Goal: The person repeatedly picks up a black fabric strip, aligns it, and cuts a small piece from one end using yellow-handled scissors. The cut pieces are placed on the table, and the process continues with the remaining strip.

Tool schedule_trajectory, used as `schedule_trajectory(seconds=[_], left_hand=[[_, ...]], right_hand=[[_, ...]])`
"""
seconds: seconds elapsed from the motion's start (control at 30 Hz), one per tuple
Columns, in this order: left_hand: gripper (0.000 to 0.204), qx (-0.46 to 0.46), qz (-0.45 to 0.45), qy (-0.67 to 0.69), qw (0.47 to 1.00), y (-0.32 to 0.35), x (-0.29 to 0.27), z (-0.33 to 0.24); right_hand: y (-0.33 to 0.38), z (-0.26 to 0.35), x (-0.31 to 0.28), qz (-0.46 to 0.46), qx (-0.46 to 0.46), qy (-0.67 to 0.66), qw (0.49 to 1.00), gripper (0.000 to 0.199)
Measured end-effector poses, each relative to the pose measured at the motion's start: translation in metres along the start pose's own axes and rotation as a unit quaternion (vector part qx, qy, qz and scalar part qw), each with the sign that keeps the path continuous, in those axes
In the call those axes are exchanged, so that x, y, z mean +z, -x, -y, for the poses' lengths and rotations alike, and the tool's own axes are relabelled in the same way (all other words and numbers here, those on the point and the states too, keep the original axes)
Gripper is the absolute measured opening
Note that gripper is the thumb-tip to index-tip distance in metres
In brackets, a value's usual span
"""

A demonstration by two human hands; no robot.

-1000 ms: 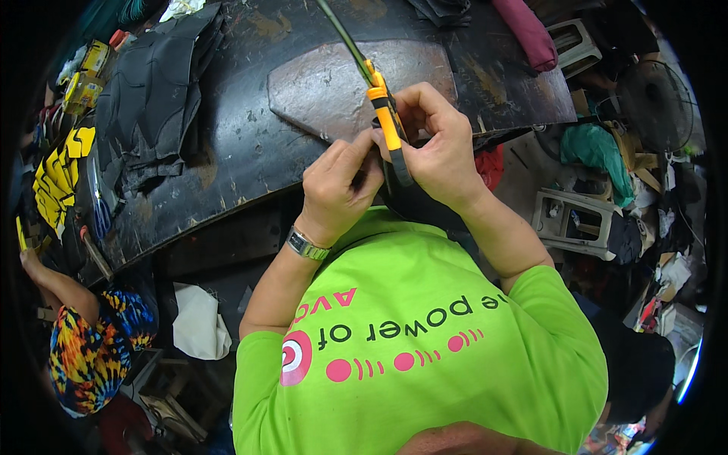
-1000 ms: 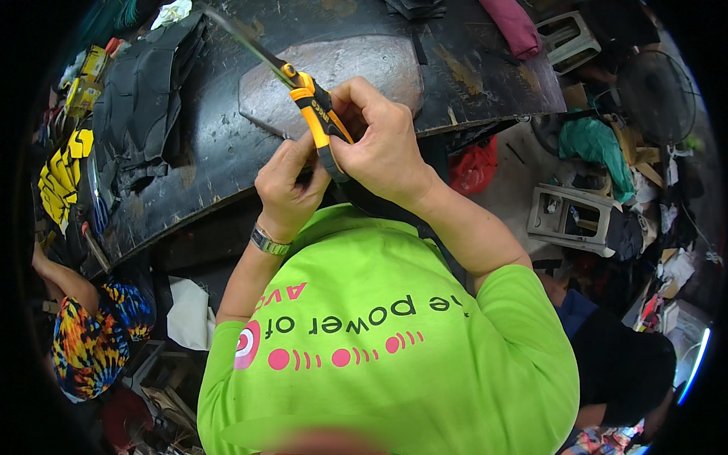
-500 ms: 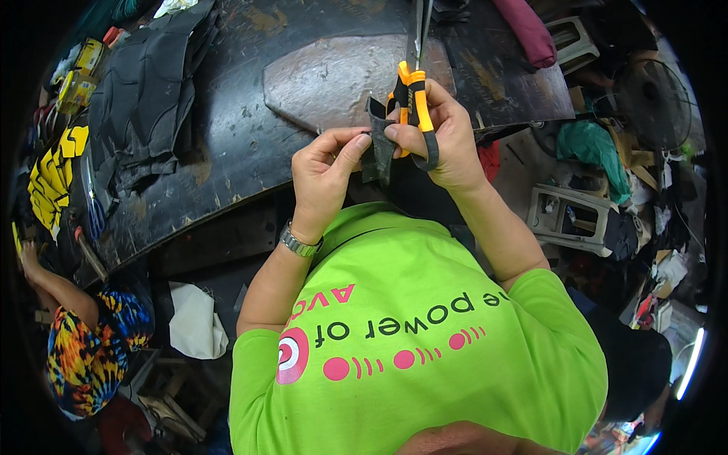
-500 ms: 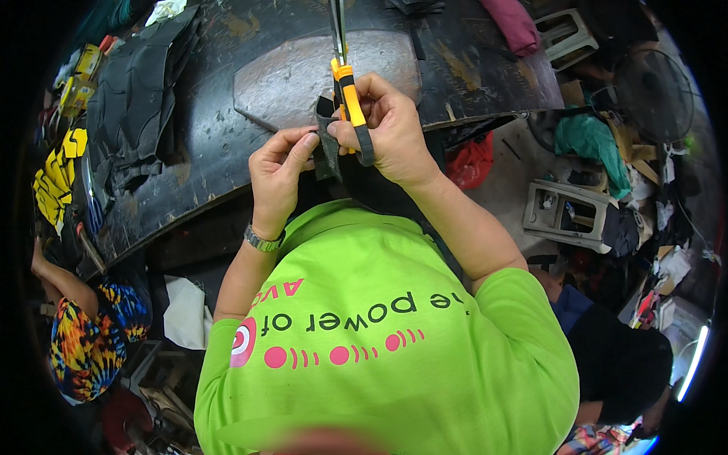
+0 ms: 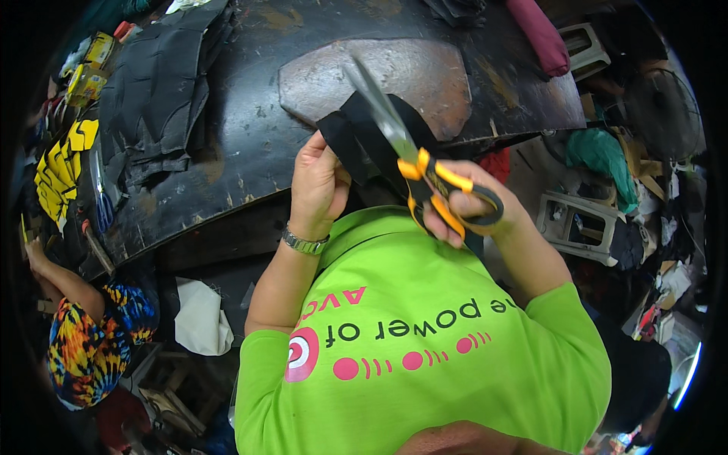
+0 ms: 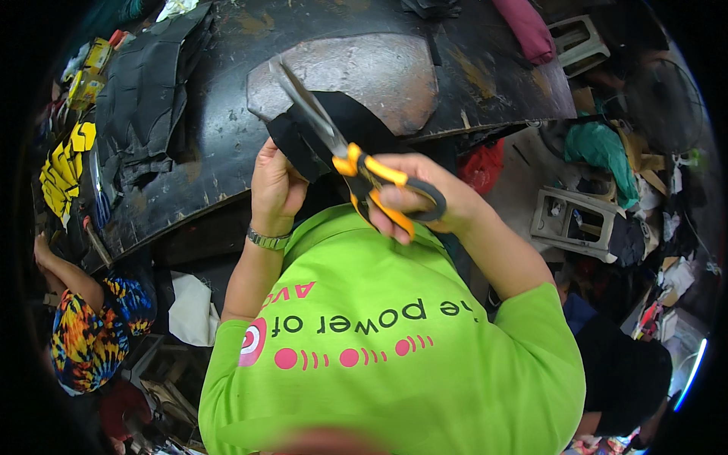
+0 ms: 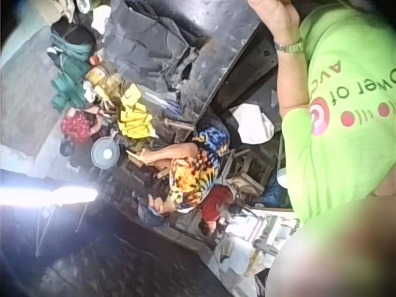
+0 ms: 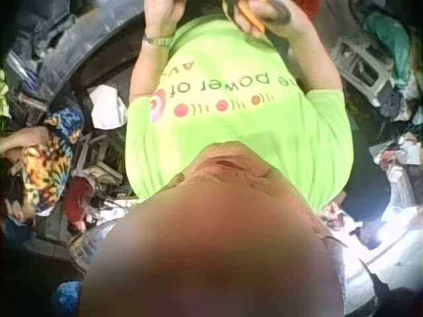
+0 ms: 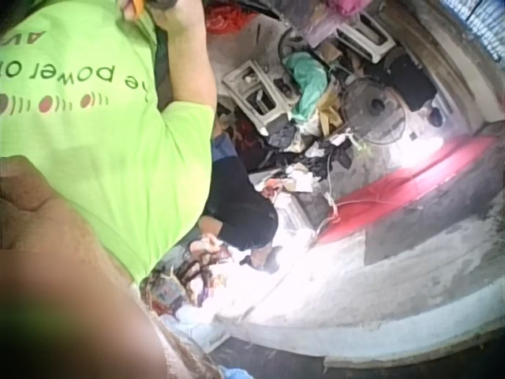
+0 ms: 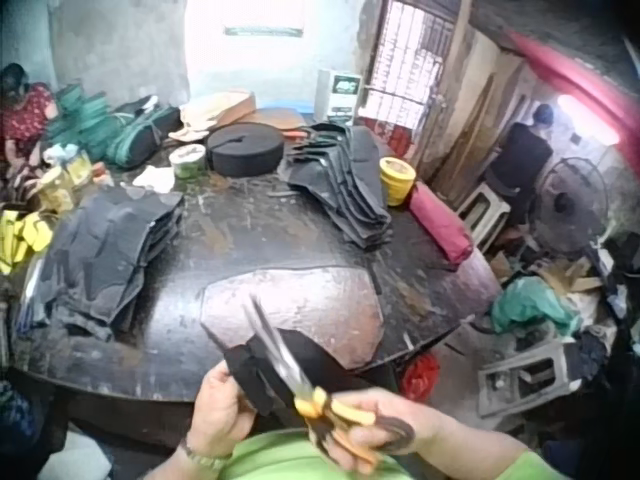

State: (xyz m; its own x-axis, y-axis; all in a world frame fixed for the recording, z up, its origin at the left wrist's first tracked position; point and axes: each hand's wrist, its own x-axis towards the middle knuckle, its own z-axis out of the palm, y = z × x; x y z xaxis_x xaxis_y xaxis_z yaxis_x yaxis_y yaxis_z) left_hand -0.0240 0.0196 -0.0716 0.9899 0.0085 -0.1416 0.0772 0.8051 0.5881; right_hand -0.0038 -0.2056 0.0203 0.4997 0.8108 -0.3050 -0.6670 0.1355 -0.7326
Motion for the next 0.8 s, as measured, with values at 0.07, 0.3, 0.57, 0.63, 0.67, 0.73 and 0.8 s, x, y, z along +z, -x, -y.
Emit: schedule_trajectory(seconds=[0.07, 0.3, 0.57, 0.63, 0.67, 0.73, 0.8], left_hand=[[0.019, -0.008, 0.004, 0.027, 1.0, -0.003, -0.003, -0.002], [0.019, 0.001, -0.015, 0.056, 0.998, -0.006, 0.0, -0.002], [0.02, -0.011, 0.006, 0.068, 0.998, -0.006, -0.007, -0.002], [0.02, -0.01, 0.004, 0.068, 0.998, -0.007, -0.008, -0.002], [0.021, -0.008, 0.005, 0.065, 0.998, -0.007, -0.009, -0.003], [0.021, -0.008, 0.01, 0.065, 0.998, -0.006, -0.009, -0.004], [0.021, -0.005, 0.024, 0.07, 0.997, -0.005, -0.008, -0.006]], right_hand=[[0.008, -0.01, -0.006, 0.025, 0.065, -0.025, 0.997, 0.057], [0.021, -0.033, -0.022, 0.002, 0.11, -0.049, 0.993, 0.058], [0.018, -0.03, -0.028, 0.023, 0.125, -0.023, 0.992, 0.058], [0.015, -0.031, -0.026, 0.023, 0.115, -0.031, 0.993, 0.058], [0.014, -0.032, -0.025, 0.022, 0.111, -0.034, 0.993, 0.058], [0.013, -0.033, -0.023, 0.024, 0.104, -0.043, 0.993, 0.058], [0.013, -0.033, -0.021, 0.022, 0.103, -0.045, 0.993, 0.058]])
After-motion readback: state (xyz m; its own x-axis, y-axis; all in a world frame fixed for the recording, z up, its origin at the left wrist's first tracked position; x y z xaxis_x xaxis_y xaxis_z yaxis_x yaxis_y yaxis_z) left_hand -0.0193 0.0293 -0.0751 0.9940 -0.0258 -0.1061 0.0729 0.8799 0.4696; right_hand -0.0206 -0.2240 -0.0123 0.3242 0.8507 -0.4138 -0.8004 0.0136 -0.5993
